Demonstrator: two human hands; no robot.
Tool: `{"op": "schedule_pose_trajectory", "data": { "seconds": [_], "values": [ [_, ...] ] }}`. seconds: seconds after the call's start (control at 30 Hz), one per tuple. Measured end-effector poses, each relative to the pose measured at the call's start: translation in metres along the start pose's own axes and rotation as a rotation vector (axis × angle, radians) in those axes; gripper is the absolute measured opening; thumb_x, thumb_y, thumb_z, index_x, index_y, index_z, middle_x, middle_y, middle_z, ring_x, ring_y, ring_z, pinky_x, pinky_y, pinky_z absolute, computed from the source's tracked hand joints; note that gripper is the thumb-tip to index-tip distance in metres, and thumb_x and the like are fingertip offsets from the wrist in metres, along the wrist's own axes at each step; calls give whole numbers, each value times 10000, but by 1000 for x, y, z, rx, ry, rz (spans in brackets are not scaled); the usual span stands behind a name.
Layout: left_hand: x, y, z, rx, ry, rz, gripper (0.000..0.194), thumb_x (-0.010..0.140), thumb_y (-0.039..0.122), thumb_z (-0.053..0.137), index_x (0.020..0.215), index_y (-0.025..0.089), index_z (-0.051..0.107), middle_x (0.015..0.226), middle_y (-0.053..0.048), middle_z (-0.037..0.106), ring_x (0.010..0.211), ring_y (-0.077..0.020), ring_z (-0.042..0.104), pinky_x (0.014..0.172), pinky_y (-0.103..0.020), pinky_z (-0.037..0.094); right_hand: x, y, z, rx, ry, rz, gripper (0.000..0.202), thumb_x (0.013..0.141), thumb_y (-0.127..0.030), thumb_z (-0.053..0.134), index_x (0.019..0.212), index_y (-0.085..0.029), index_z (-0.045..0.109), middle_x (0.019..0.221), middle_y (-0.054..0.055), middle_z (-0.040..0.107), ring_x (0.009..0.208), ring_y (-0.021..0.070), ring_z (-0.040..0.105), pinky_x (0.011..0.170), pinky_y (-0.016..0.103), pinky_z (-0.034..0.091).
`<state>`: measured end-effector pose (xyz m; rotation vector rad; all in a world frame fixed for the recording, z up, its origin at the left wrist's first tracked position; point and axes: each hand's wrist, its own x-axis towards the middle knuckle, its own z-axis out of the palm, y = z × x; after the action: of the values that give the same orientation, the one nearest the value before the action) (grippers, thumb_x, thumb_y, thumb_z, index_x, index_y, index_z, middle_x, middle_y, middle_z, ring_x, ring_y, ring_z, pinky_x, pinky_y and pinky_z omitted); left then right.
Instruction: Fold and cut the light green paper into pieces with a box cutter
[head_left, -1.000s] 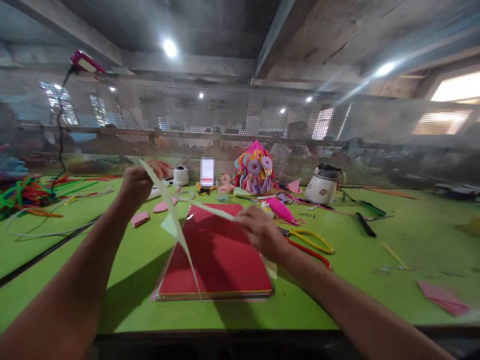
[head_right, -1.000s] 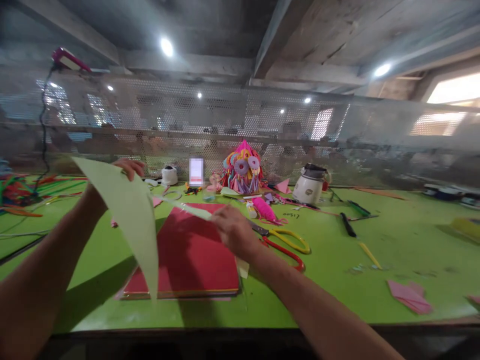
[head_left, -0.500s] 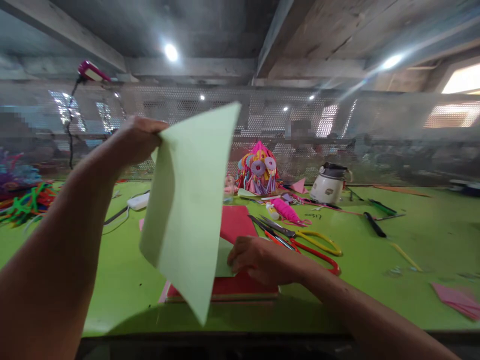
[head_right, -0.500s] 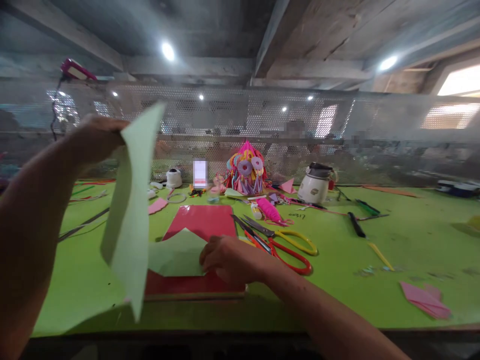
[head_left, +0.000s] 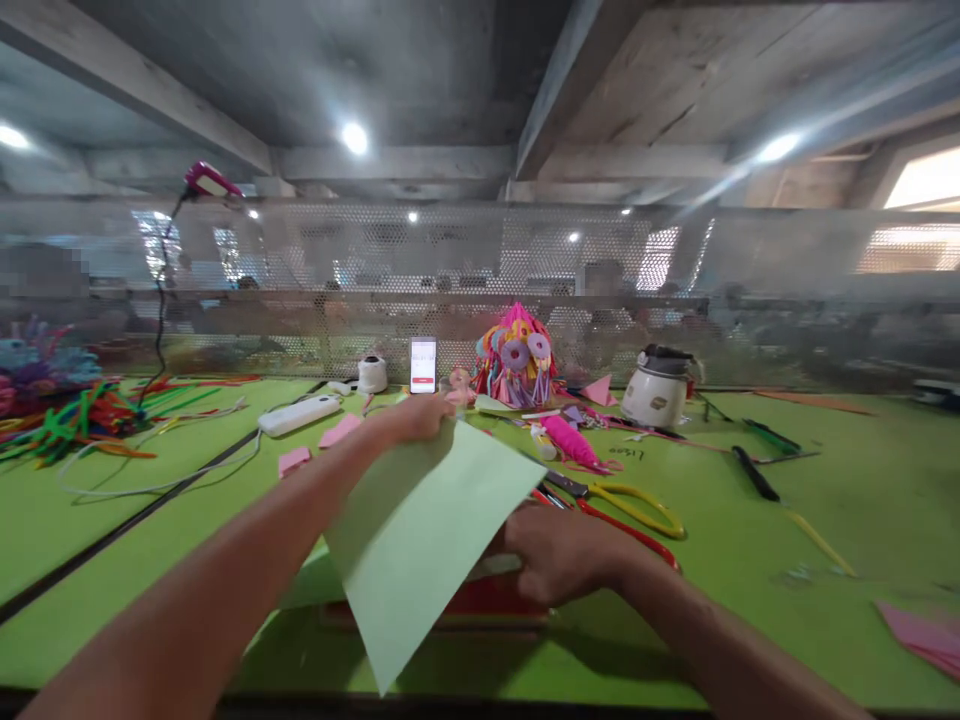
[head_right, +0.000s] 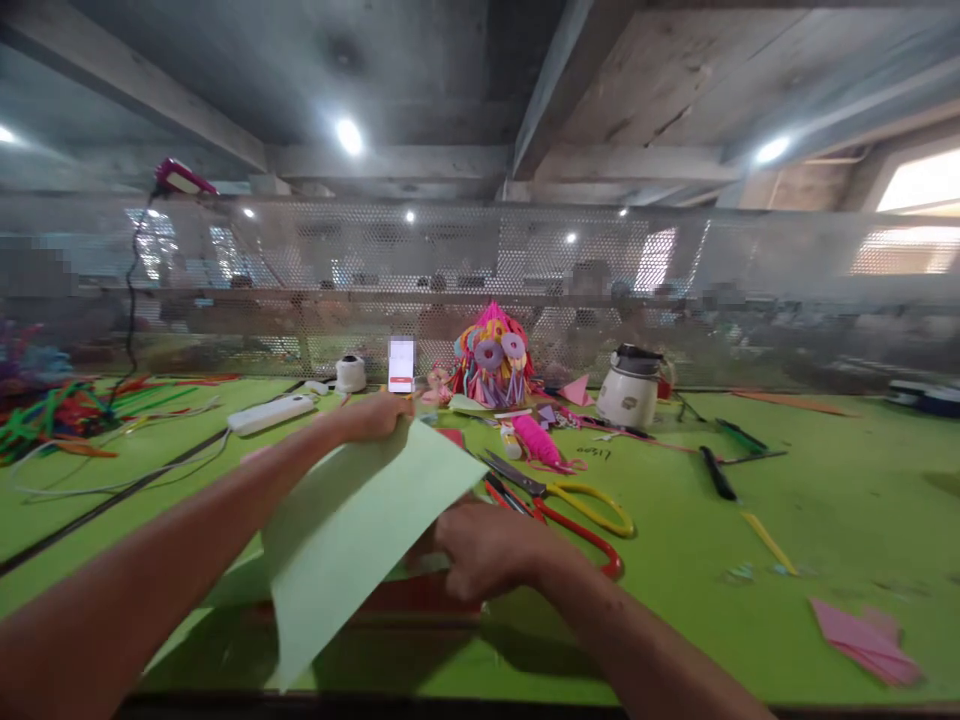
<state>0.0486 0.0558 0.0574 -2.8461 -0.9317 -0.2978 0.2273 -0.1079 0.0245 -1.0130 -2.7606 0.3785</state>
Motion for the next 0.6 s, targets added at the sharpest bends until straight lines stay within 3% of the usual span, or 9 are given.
{"op": "schedule_pose_trajectory", "data": {
  "seconds": [0.07, 0.13, 0.23, 0.37, 0.43, 0.47, 0.53, 0.6],
  "values": [
    [-7, -6, 34, 1, 30, 12, 279, 656, -15, 463, 791, 126, 661, 829, -87, 695, 763, -197, 629, 663, -258, 454, -1, -1, -8, 95, -30, -53, 416, 702, -115, 591, 1087, -252, 672, 1086, 13, 681, 980, 181, 602, 821, 254, 455],
    [-14, -11, 54, -1, 67, 35, 271, 695, 7, 466, 846, 129, 655, 872, -108, 685, 826, -217, 622, 722, -288, 452, 0, 3, -15, 201, -37, -64, 330, 740, -143, 587, 1040, -235, 689, 1033, 10, 696, 957, 168, 608, 831, 257, 449],
    [-17, -11, 67, -9, 95, 85, 237, 744, 41, 464, 857, 143, 646, 856, -108, 665, 857, -229, 601, 767, -319, 435, -1, 18, -22, 242, 5, 69, 139, 772, -169, 580, 809, -178, 714, 816, 11, 710, 754, 143, 625, 728, 250, 461],
    [-15, -7, 72, -6, 120, 99, 198, 766, 65, 461, 828, 133, 636, 821, -114, 637, 818, -235, 584, 731, -328, 430, -2, 37, -22, 92, 311, 264, 147, 792, -203, 567, 664, -154, 621, 658, 11, 616, 617, 133, 551, 604, 254, 439],
    [-15, -7, 74, 2, 134, 88, 198, 772, 68, 453, 826, 120, 637, 811, -121, 628, 797, -231, 576, 718, -329, 430, 0, 34, -19, -12, 436, 223, 54, 783, -175, 564, 777, -159, 615, 751, 31, 604, 698, 155, 549, 649, 283, 457],
    [-15, -8, 75, 5, 142, 84, 205, 778, 69, 445, 829, 117, 638, 807, -121, 625, 791, -226, 572, 719, -328, 430, 1, 30, -17, -67, 465, 179, 115, 779, -156, 563, 878, -164, 619, 839, 52, 607, 780, 175, 554, 702, 310, 468],
    [-15, -10, 75, 9, 156, 85, 216, 796, 79, 432, 836, 118, 641, 804, -112, 621, 788, -216, 563, 727, -326, 431, 5, 19, -12, -170, 424, 76, 355, 765, -115, 568, 1108, -202, 586, 1086, 98, 575, 1005, 224, 520, 846, 384, 451],
    [-15, -11, 73, 12, 172, 98, 219, 816, 102, 426, 840, 127, 642, 812, -103, 619, 794, -213, 554, 733, -328, 431, 9, 8, -6, -253, 287, -1, 548, 731, -50, 568, 1233, -267, 535, 1308, 93, 472, 1203, 259, 410, 969, 450, 378]
  ]
}}
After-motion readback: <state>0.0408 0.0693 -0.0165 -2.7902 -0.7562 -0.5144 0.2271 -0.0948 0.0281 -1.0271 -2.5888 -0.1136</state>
